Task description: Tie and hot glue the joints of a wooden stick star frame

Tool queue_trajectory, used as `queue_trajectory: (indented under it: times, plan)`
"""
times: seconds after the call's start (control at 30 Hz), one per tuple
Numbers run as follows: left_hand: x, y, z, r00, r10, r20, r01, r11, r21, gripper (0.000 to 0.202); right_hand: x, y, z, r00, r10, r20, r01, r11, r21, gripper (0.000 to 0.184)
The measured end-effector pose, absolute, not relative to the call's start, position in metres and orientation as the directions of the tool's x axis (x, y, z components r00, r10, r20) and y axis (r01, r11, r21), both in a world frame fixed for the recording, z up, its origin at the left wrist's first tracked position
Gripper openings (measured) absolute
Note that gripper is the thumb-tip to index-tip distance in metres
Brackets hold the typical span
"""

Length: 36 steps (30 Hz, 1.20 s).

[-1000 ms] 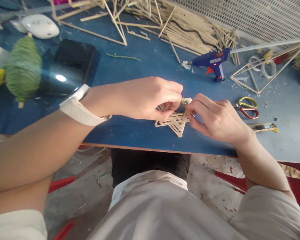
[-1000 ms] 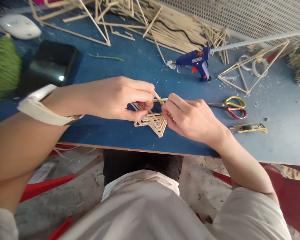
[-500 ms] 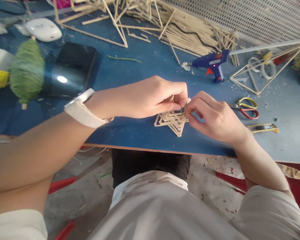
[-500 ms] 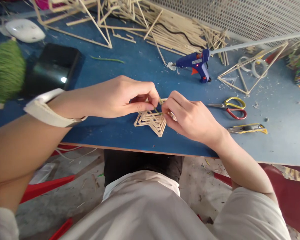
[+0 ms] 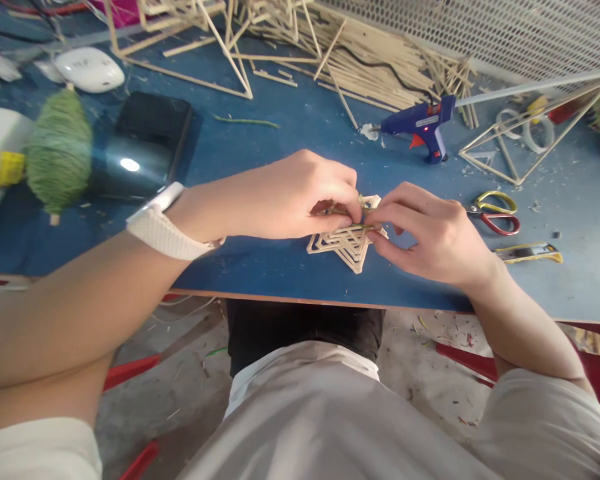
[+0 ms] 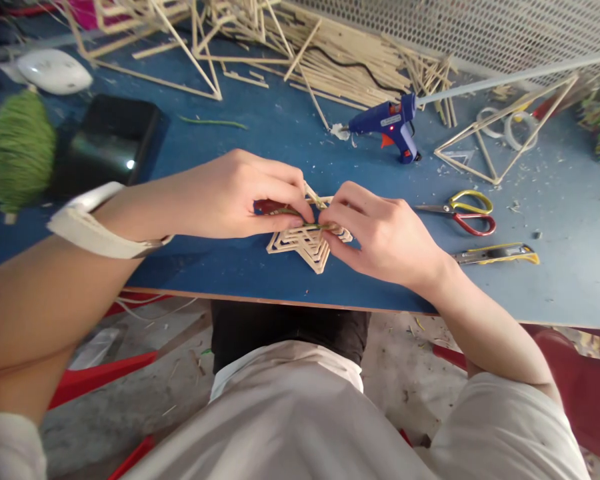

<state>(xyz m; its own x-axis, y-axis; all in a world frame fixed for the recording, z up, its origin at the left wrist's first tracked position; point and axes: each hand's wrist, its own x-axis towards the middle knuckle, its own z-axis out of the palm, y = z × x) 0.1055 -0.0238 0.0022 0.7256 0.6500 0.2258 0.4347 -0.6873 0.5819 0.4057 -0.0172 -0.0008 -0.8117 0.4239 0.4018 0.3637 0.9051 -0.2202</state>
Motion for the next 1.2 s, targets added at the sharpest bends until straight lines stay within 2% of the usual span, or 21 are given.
queue_trajectory:
  times: [0.47,0.7,0.87,1.1,1.2]
  plan:
    - [0.1061,-0.0205,-0.0015,0.726,0.662,0.187,0.438,-0.655,0.616,0.021,0.4025,-0.0213,-0.0021,-0.800,0.415,0.434,0.392,0.908,-0.145,0.015]
    - [0.1047,-0.0206,-0.0013,0.741,0.647,0.180,0.428,-0.662,0.615,0.018,0.4026,-0.0235,-0.0022,-0.816,0.396,0.421,0.410,0.910,-0.062,0.016]
    - [0.1055,-0.0213,-0.0038,0.742,0.637,0.208,0.413,-0.678,0.608,0.016,0.4026,-0.0263,-0.0014,-0.821,0.369,0.435,0.408,0.913,-0.005,0.015]
    - [0.1069,-0.0250,-0.0011,0.733,0.659,0.168,0.454,-0.658,0.600,0.015,0.4012,-0.0238,-0.0014,-0.829,0.335,0.447,0.370,0.929,-0.010,0.014]
    - [0.1064,-0.0248,-0.0006,0.737,0.660,0.146,0.467,-0.653,0.596,0.013,0.4008,-0.0233,-0.0011,-0.847,0.300,0.438,0.358,0.932,0.054,0.015]
